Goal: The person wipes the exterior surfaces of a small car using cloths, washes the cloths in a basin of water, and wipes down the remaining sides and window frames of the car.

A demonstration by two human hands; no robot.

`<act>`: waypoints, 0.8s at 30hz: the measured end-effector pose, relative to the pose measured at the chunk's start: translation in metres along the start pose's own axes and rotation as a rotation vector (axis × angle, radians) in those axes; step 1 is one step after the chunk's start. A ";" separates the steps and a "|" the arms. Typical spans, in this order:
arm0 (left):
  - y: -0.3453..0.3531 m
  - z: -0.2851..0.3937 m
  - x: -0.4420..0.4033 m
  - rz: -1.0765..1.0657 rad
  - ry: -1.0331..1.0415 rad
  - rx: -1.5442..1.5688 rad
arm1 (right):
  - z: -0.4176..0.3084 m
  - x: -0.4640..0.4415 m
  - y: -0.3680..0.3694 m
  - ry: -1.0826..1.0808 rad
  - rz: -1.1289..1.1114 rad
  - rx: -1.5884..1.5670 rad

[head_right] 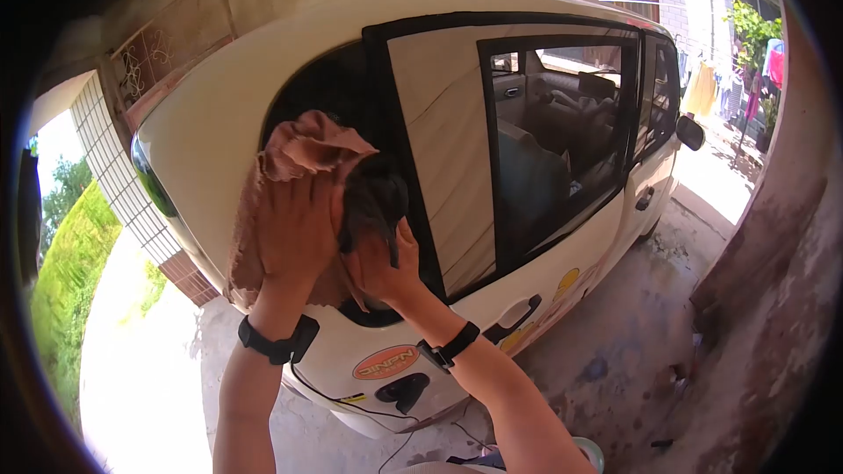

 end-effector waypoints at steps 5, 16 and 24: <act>0.046 0.082 0.099 -0.330 0.296 0.213 | 0.027 0.153 0.017 0.131 -0.335 0.005; 0.056 0.008 0.283 -0.858 0.037 0.495 | 0.104 0.318 -0.093 1.583 0.062 -1.379; -0.049 0.048 0.196 -0.150 -0.096 0.981 | -0.021 0.233 -0.041 1.765 0.073 -2.326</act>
Point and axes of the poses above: each hand's wrist, its own x-axis away from the middle knuckle, its own y-axis out of the palm, z = x × y, the point moved 10 cm from there along -x, towards the middle knuckle, and after that the axes turned 2 degrees about x, right-handed, at the moved point
